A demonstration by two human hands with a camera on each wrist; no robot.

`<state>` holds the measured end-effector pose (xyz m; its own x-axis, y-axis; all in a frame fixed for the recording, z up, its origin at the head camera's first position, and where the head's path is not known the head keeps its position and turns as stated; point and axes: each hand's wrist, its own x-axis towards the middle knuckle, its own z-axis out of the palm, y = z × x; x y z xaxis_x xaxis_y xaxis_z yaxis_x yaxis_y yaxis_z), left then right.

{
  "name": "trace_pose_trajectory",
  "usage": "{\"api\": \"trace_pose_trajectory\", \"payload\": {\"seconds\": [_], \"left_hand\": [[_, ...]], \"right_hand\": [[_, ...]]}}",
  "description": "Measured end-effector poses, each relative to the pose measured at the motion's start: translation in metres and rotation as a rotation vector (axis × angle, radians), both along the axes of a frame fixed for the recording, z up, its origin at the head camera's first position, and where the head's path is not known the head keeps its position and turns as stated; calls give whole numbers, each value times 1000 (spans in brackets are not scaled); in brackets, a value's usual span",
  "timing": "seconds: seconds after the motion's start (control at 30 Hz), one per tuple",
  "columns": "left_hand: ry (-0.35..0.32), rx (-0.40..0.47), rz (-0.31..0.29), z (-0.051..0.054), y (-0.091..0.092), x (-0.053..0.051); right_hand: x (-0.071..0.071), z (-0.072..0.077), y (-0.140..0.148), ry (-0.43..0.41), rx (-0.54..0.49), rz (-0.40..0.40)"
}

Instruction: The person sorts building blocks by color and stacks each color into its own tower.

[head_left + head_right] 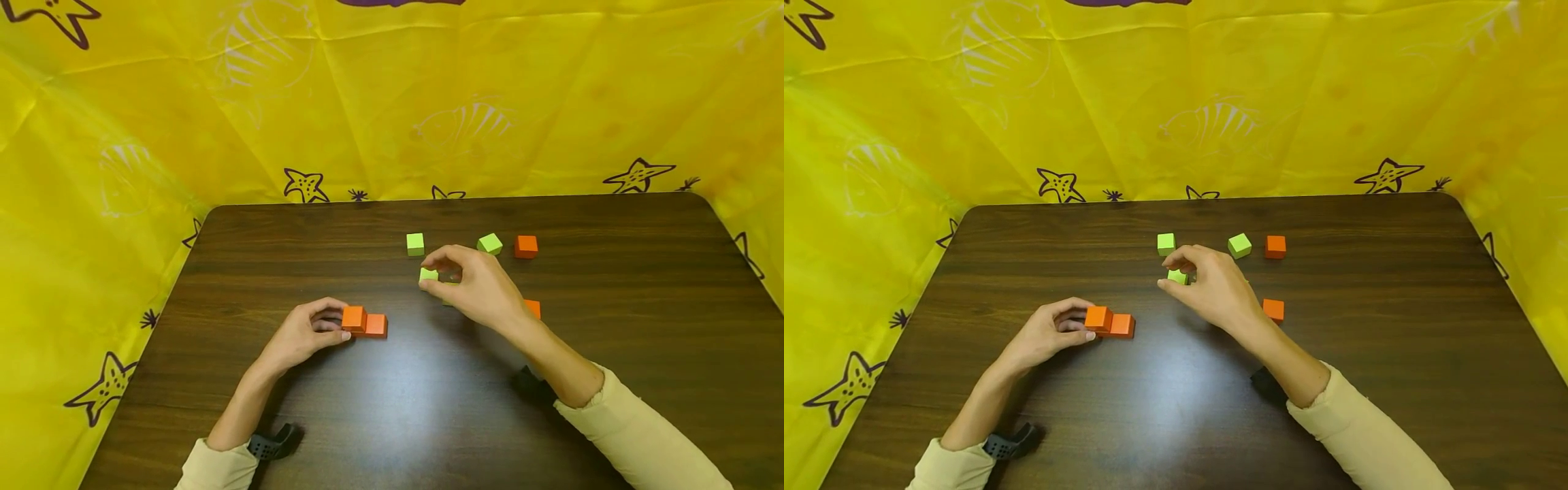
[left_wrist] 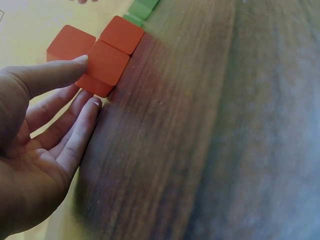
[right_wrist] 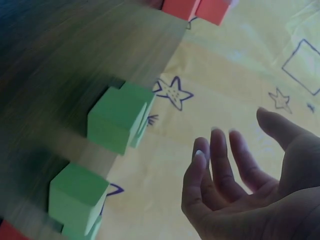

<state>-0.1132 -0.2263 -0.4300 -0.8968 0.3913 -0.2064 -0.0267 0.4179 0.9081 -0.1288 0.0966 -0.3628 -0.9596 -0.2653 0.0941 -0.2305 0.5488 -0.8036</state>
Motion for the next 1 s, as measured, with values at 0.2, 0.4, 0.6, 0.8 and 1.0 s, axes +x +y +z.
{"api": "trace_pose_trajectory", "payload": {"seconds": [0.2,0.4,0.6,0.8,1.0], "left_hand": [[10,-2,6,-2,-1,0],[8,-7,2,-2,0,0],[1,-5,5,0,1,0],[6,1,3,-1,0,1],[7,2,8,-2,0,1]], "right_hand": [[3,-3,10,14,18,-5],[4,-3,18,7,49,-17],[4,-4,28,13,53,-27],[5,-6,40,20,44,-39],[8,-6,51,24,31,-54]]}}
